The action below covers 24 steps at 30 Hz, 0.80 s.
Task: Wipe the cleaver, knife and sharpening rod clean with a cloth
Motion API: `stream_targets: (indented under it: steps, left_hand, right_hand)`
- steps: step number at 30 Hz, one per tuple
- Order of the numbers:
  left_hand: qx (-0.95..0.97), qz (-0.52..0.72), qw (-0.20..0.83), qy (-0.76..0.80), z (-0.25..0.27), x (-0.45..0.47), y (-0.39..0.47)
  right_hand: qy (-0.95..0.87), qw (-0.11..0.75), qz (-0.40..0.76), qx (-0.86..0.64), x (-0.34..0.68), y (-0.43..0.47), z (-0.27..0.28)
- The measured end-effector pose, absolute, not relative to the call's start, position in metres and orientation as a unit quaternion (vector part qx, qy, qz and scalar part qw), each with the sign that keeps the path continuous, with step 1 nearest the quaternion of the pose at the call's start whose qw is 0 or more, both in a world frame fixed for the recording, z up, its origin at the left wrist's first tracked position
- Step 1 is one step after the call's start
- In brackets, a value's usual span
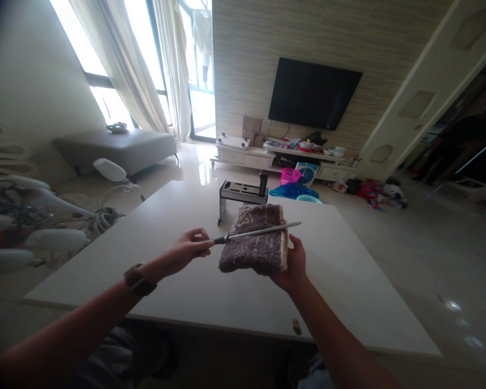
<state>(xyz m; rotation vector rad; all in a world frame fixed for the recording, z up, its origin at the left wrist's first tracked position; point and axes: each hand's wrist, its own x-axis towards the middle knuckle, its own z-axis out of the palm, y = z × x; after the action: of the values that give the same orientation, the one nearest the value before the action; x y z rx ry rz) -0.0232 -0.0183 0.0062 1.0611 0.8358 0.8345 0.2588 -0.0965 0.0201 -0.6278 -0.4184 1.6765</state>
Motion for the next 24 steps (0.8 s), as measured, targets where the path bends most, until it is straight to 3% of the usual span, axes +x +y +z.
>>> stream_targets:
  steps: [5, 18, 24]
  left_hand:
    - [0.635, 0.298, 0.626, 0.341, 0.015, -0.027, -0.018]
    - [0.585, 0.321, 0.7, 0.255, 0.003, 0.003, -0.038]
    - [0.61, 0.325, 0.671, 0.267, 0.002, 0.018, -0.052]
  right_hand:
    - [-0.239, 0.594, 0.735, -0.226, 0.268, -0.104, 0.022]
    - [-0.264, 0.654, 0.639, -0.308, 0.268, -0.104, 0.027]
    - [-0.313, 0.645, 0.623, -0.312, 0.247, -0.093, 0.011]
